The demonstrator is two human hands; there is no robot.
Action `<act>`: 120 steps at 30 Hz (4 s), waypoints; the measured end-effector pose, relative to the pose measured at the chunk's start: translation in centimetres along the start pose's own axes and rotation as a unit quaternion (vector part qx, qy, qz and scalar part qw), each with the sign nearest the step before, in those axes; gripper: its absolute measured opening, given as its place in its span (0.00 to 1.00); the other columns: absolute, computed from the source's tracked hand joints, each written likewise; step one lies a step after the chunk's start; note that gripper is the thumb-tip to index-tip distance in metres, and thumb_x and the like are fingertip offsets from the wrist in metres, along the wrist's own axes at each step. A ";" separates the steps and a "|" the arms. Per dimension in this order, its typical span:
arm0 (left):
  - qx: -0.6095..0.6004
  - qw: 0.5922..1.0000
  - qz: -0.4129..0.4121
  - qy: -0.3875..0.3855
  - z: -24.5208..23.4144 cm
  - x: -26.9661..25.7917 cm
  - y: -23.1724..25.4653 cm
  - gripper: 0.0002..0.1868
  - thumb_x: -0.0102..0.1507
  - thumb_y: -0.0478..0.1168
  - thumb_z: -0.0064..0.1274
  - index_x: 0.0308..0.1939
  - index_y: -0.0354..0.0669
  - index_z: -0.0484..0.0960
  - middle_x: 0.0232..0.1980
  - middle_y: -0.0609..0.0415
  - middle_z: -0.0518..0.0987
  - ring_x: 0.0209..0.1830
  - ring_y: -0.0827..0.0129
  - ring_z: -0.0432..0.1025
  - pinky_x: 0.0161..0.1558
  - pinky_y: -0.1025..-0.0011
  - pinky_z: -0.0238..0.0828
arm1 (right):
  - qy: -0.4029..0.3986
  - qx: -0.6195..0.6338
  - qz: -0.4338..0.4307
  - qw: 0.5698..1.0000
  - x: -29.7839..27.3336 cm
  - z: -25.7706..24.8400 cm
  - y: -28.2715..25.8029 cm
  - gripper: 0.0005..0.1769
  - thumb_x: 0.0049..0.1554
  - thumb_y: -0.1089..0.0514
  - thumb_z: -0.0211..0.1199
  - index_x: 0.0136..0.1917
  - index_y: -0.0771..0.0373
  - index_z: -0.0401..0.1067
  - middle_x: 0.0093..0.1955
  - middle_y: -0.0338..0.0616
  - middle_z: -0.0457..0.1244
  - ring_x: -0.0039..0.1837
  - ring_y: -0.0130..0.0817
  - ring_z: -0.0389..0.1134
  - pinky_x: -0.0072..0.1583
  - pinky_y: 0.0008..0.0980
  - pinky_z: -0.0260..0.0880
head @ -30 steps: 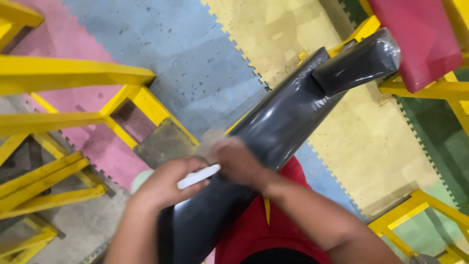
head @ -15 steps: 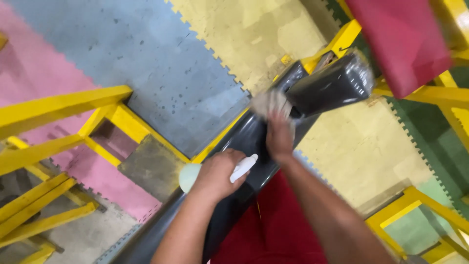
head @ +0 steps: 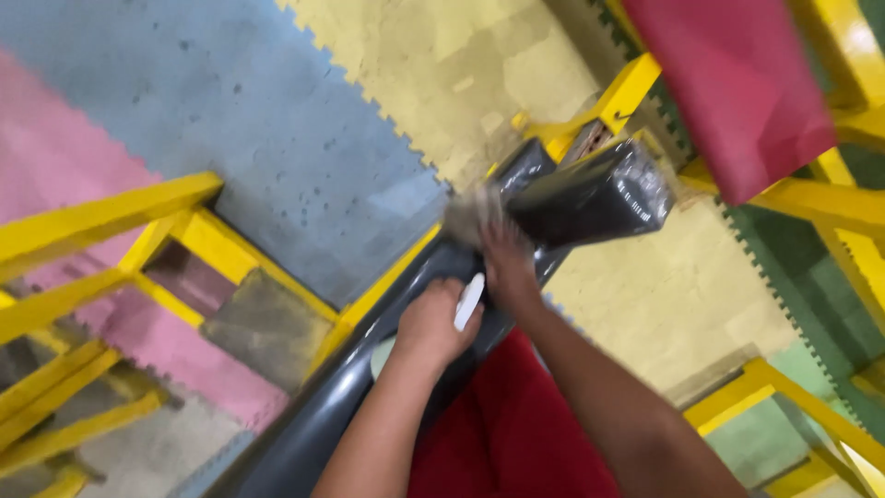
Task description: Cleaning and wiping down gym equipment using a spray bottle and cloth.
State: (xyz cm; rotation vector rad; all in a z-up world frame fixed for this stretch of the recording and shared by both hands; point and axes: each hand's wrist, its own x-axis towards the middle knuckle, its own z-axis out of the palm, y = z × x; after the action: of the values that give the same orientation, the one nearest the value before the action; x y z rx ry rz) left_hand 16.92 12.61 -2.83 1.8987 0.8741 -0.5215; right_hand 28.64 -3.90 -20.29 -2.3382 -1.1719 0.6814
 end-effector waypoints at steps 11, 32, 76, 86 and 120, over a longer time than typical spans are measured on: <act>0.005 0.997 -0.072 0.031 -1.3 2.8 0.3 0.17 0.61 0.52 0.55 0.46 0.45 0.79 0.49 0.41 0.80 0.48 0.43 0.76 0.49 0.49 0.73 | -0.101 0.071 -0.030 0.992 5.2 -2.4 -4.6 0.29 0.55 0.62 0.60 0.70 0.64 0.67 0.78 0.59 0.54 0.81 0.60 0.48 0.77 0.52 0.45; 0.003 0.997 -0.052 0.058 -1.8 0.4 0.2 0.14 0.59 0.47 0.58 0.39 0.41 0.77 0.45 0.40 0.79 0.42 0.42 0.77 0.43 0.50 0.75 | -0.291 -0.330 0.058 0.896 17.6 -0.4 4.8 0.28 0.65 0.53 0.50 0.73 0.70 0.67 0.73 0.67 0.63 0.74 0.62 0.63 0.76 0.63 0.53; 0.109 0.991 0.045 -0.068 10.0 1.5 2.7 0.25 0.56 0.47 0.56 0.54 0.40 0.78 0.53 0.38 0.78 0.51 0.43 0.76 0.54 0.54 0.73 | 0.240 0.143 0.251 0.927 -3.7 3.8 10.1 0.31 0.65 0.58 0.47 0.80 0.68 0.54 0.83 0.62 0.44 0.82 0.59 0.46 0.78 0.42 0.47; 0.087 0.992 0.003 -0.090 9.6 3.4 2.9 0.22 0.55 0.46 0.56 0.51 0.42 0.80 0.52 0.39 0.80 0.53 0.46 0.76 0.57 0.56 0.72 | 0.122 0.291 0.251 0.915 5.6 -0.7 17.0 0.20 0.56 0.60 0.53 0.62 0.63 0.62 0.62 0.53 0.59 0.65 0.47 0.58 0.67 0.37 0.58; -0.085 0.979 0.047 0.178 3.3 -12.2 -0.9 0.18 0.54 0.47 0.57 0.44 0.41 0.80 0.45 0.40 0.81 0.48 0.43 0.75 0.50 0.53 0.72 | 0.065 0.027 -0.037 0.997 -2.2 -18.6 -0.2 0.30 0.67 0.52 0.50 0.81 0.47 0.56 0.71 0.54 0.53 0.69 0.48 0.51 0.65 0.46 0.61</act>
State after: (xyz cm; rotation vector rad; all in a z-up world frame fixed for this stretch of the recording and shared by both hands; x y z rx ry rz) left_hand 8.30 5.64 3.33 1.8933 1.0169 -0.0436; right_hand 38.52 -8.61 -5.10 -2.2462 -1.1620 0.5207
